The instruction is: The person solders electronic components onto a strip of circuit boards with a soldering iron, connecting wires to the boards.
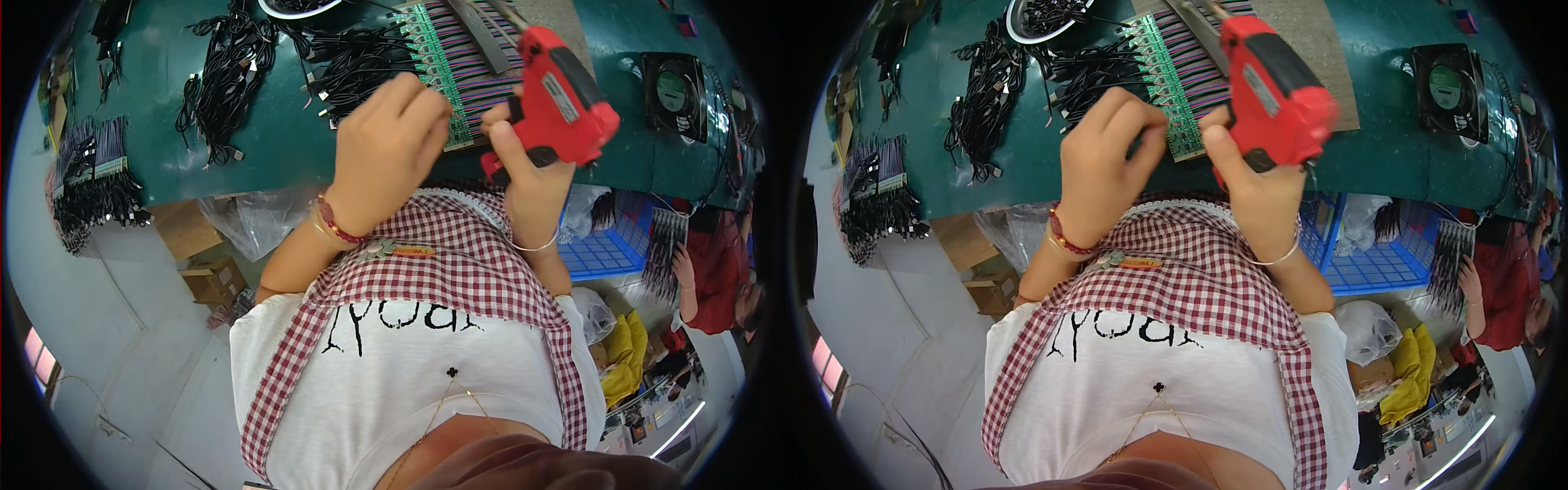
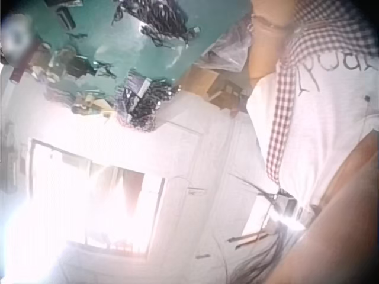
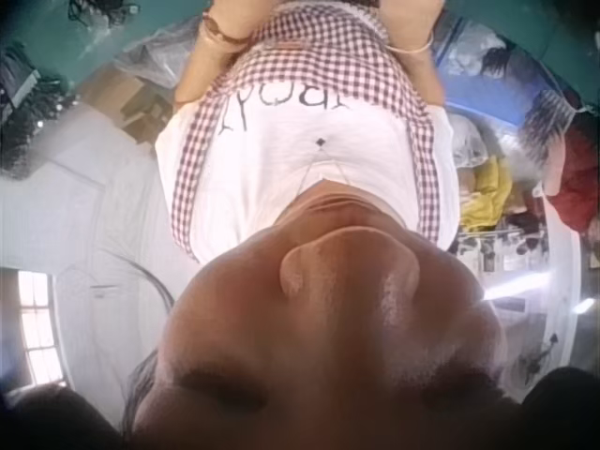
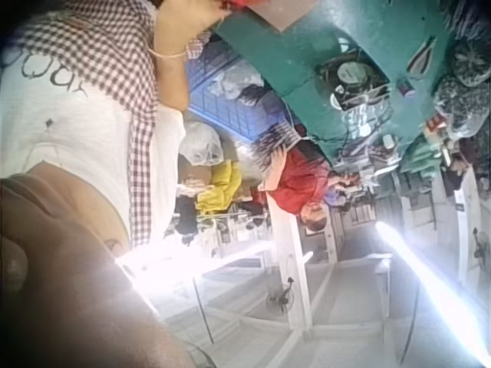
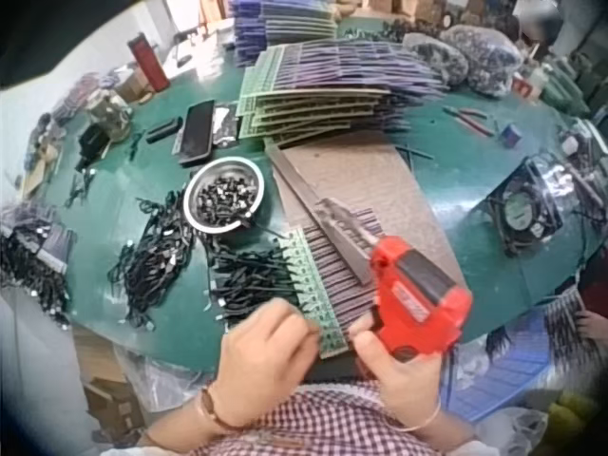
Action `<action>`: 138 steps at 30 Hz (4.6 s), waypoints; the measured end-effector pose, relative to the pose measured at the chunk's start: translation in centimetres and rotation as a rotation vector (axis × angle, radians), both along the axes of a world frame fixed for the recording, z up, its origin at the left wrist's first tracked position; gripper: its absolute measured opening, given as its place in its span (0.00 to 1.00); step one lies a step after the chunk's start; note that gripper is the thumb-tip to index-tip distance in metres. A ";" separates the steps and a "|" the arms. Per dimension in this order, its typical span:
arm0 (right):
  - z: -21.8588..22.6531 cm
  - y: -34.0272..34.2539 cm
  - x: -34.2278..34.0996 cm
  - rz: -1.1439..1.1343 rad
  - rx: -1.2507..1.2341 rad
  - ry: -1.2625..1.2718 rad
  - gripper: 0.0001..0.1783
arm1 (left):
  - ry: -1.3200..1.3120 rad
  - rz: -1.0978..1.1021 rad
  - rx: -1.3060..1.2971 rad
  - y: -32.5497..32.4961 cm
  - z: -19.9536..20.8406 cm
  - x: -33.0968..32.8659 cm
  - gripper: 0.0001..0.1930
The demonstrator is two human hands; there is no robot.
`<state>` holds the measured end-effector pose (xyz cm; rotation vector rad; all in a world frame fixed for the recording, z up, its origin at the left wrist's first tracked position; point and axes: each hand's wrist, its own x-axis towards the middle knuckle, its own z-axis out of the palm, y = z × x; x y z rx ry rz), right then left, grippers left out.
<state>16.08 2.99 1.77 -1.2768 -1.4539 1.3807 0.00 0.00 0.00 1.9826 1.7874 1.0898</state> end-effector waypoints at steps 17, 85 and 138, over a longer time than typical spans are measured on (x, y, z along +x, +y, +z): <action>-3.8 -5.4 11.2 0.032 0.015 -0.014 0.18 | 0.157 0.031 0.006 1.1 -1.9 -0.3 0.05; -3.8 -7.8 12.1 0.080 -0.009 -0.144 0.22 | 0.275 -0.018 -0.084 1.8 -0.5 0.0 0.06; 0.9 1.5 1.4 0.090 0.060 0.029 0.09 | -0.396 -0.075 -0.233 -0.7 2.4 0.6 0.03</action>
